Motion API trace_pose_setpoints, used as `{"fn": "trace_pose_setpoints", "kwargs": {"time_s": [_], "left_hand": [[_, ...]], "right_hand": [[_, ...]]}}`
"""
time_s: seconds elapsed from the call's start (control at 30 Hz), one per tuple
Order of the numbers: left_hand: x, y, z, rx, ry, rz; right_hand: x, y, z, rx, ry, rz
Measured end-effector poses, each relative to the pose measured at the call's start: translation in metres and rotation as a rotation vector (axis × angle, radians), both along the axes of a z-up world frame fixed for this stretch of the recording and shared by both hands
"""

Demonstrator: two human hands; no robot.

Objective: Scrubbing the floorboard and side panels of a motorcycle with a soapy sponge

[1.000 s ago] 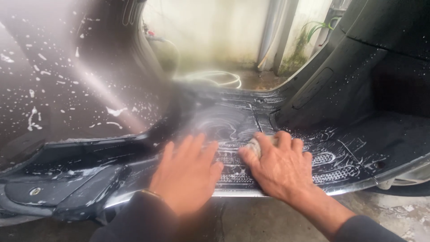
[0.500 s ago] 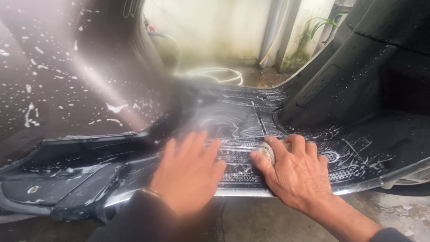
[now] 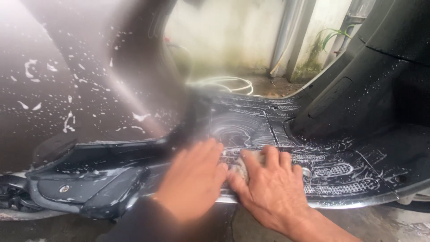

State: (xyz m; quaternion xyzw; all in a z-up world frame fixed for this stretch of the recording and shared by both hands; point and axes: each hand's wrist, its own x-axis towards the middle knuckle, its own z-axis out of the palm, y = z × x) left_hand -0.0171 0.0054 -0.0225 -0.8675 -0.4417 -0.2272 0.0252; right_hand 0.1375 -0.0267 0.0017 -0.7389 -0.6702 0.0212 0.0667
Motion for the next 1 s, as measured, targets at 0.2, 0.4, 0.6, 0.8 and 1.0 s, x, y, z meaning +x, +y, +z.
{"fn": "trace_pose_setpoints", "kwargs": {"time_s": [0.2,0.4,0.6,0.8,1.0], "left_hand": [[-0.014,-0.028,0.063,-0.516,-0.302,0.126],[-0.037,-0.039,0.085,-0.553,-0.323,0.353],[-0.064,-0.051,0.110,-0.592,-0.318,0.689],[-0.092,-0.051,0.108,-0.583,-0.430,0.783],[-0.101,-0.052,0.107,-0.636,-0.437,0.809]], "right_hand": [[-0.027,0.001,0.002,0.016,0.046,0.078],[-0.050,0.016,-0.003,0.144,0.077,0.327],[-0.074,0.014,-0.010,0.319,0.077,0.463],[-0.098,0.009,-0.007,0.239,0.081,0.449],[-0.114,-0.006,-0.021,0.474,0.044,0.542]]}}
